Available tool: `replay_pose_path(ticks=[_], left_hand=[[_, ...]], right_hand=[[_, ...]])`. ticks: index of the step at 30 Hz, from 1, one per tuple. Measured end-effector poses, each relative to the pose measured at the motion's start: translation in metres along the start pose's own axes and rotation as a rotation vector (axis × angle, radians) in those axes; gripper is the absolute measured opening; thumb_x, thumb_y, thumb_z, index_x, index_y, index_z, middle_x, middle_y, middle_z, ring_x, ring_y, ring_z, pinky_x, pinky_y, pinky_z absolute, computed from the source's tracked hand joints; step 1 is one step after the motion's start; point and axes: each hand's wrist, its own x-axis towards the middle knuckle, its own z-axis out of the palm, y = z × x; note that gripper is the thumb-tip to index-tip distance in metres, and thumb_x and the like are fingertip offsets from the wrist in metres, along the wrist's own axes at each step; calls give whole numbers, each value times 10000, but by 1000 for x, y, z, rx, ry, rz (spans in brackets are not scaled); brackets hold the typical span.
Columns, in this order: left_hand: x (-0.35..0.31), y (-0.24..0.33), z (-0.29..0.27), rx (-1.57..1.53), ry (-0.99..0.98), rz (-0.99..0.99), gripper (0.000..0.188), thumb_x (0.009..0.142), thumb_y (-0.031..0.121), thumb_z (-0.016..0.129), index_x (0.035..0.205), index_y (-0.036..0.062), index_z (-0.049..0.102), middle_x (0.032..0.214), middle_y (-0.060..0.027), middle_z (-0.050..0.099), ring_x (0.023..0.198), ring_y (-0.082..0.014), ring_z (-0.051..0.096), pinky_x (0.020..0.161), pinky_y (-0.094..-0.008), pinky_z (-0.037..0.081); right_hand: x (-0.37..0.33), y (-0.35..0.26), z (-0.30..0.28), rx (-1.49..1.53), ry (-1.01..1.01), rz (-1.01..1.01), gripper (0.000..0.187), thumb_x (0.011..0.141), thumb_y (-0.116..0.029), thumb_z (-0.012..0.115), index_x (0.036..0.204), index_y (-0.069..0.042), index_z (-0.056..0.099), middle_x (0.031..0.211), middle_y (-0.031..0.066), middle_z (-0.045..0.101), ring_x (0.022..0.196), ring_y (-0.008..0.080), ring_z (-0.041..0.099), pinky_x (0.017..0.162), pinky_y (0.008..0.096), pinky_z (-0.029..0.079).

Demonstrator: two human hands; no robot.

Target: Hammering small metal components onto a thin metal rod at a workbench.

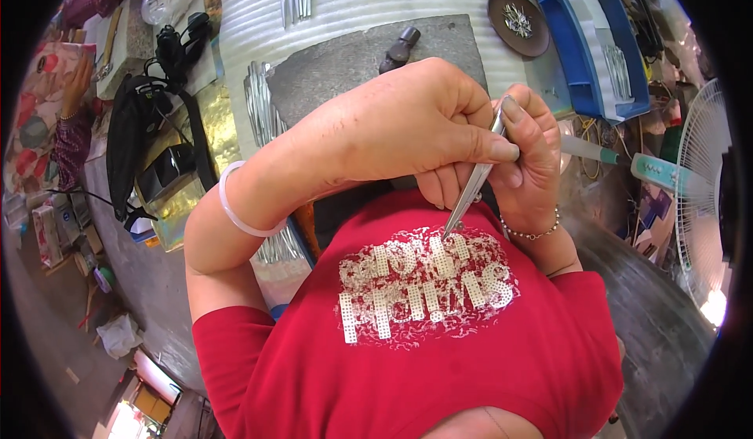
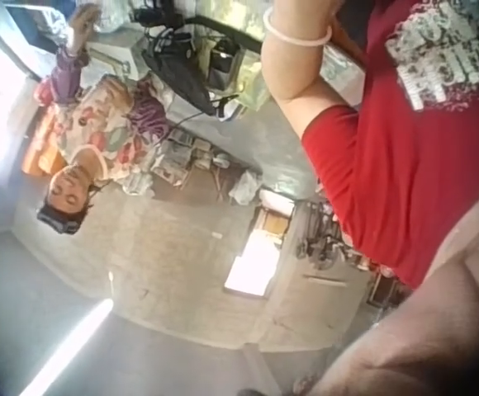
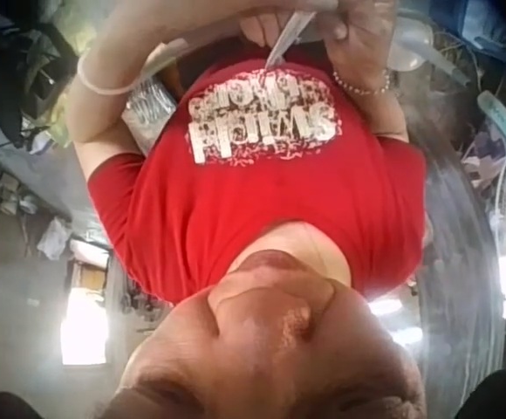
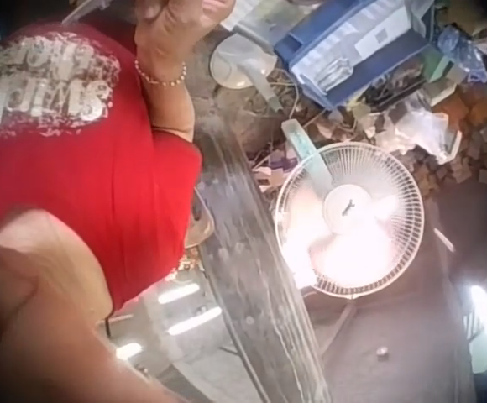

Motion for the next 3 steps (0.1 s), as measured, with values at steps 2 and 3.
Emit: replay_pose_path(ticks=[2,3], left_hand=[[2,1,1,-20,-13,-19,320,894,258,643,695,51,502,580,-28,588,489,-95,603,432,-188,472],[3,3,2,-25,-22,-27,319,894,257,643,694,52,503,583,-30,591,492,-98,607,435,-187,477]], right_hand=[[-1,0,-3,40,-11,3,141,916,-145,576,802,-78,525,603,-12,532,380,17,345,328,171,260],[-1,1,-6,59,-32,-3,143,917,-148,576,805,-77,525,605,-10,536,376,19,343,327,171,263]])
